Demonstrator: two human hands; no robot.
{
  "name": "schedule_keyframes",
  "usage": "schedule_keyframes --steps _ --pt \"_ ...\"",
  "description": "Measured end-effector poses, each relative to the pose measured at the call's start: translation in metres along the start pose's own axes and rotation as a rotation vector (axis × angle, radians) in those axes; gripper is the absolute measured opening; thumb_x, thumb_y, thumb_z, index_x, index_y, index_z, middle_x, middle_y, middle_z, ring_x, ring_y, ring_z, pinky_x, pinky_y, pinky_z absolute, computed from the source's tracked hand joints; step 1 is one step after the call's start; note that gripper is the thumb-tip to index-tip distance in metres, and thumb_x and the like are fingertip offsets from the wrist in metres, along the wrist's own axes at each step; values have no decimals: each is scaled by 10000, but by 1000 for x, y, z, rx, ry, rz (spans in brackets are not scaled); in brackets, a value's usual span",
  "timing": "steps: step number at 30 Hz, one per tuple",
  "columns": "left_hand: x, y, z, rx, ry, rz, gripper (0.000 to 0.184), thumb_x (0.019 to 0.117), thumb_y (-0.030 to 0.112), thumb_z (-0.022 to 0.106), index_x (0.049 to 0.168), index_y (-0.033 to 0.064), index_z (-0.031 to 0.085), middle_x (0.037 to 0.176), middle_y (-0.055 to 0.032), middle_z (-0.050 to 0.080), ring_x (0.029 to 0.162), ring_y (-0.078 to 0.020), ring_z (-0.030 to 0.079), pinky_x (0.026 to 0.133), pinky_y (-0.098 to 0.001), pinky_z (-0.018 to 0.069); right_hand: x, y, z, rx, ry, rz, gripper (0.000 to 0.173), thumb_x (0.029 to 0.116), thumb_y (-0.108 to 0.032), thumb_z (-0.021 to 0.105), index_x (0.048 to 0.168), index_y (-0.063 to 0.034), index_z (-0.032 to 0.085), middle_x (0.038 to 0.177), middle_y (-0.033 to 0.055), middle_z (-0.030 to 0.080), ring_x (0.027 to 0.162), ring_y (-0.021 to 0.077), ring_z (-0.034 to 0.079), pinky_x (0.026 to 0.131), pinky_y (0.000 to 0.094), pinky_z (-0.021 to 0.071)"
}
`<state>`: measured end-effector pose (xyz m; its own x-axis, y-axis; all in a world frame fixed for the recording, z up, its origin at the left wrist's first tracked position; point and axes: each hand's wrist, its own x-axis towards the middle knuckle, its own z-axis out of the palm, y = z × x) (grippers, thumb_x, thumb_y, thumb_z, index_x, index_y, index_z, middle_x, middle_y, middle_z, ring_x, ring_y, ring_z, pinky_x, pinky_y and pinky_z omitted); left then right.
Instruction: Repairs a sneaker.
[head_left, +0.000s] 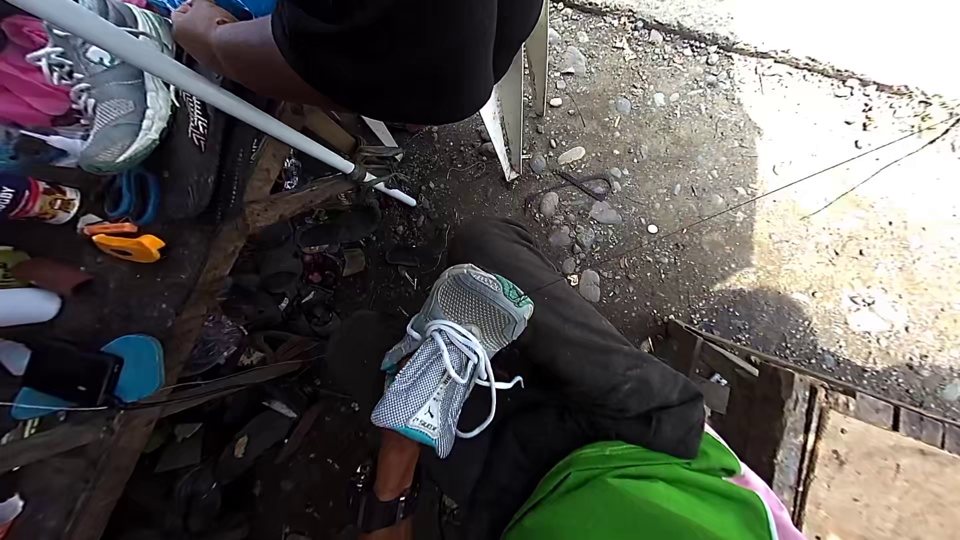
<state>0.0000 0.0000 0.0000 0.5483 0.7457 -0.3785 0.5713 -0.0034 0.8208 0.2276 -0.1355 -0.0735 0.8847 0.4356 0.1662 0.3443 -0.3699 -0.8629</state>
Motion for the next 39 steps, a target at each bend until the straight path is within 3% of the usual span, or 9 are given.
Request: schedule_keyframes --steps 5,8,11,14,18,23,24,32,39 --pt "-3 -29 -4 -74 16 144 381 935 -44 538 1307 -117 500 1212 -35 651 1094 138 545 962 -75 428 118 45 -302 -36 -401 336 314 1078 -155 515 1330 26 569 1125 194 652 731 176 559 648 399 479" --pt "-3 7 4 -112 -2 -161 462 989 -61 483 1433 -146 384 1407 -204 529 1237 -77 521 1074 -240 402 80 9 -213 78 -325 98 235 930 -196 680 1144 -107 717 777 -35 690 424 -2 459 383 177 401" --pt "13 17 21 -157 154 -216 193 914 -104 528 1091 -119 604 1002 -108 684 933 -17 644 882 -146 506 47 -27 -118 387 -645 -94 355 981 -326 696 1249 -94 670 1210 -13 694 638 -64 488 545 127 416" --pt "17 -51 2 -85 -71 53 323 1005 -21 479 1301 -126 555 1291 -179 646 1206 -126 598 1060 -269 448 45 -36 -91 342 -898 -61 358 960 -470 696 1009 -117 667 784 -74 615 590 -12 492 539 182 410" --pt "11 -20 9 -149 135 -370 359 909 -154 504 1266 -171 541 1230 -216 646 1107 -140 623 1028 -273 456 61 -50 -110 698 -1386 -82 408 1071 -321 552 812 -36 687 637 -57 637 504 -43 513 448 135 386" --pt "12 -15 17 -429 178 -259 369 845 -278 416 1098 -122 637 1073 -99 706 966 -43 648 962 -195 483 67 -87 -115 154 -754 -477 377 1105 -307 455 1198 -84 745 737 -56 651 576 1 519 518 176 408" --pt "9 -39 11 -364 -40 133 350 911 -178 422 1237 -179 550 1234 -171 653 1129 -83 606 1030 -231 448 69 -84 -110 -108 -643 -560 393 1083 -370 461 1132 -130 768 697 -50 632 559 68 549 496 256 414" --pt "45 -53 24 -422 -109 324 232 975 64 597 1144 -93 615 1044 -9 698 990 22 639 930 -157 509 33 -53 -58 501 -634 -174 388 942 -303 744 677 -105 542 577 -88 446 524 -39 381 487 158 277" --pt "35 6 20 -403 33 -14 108 939 -44 534 983 -37 632 852 25 709 805 56 650 787 -105 528 24 -57 -43 558 -478 -114 401 919 -227 742 623 -123 492 553 -105 411 508 -52 352 477 154 249"
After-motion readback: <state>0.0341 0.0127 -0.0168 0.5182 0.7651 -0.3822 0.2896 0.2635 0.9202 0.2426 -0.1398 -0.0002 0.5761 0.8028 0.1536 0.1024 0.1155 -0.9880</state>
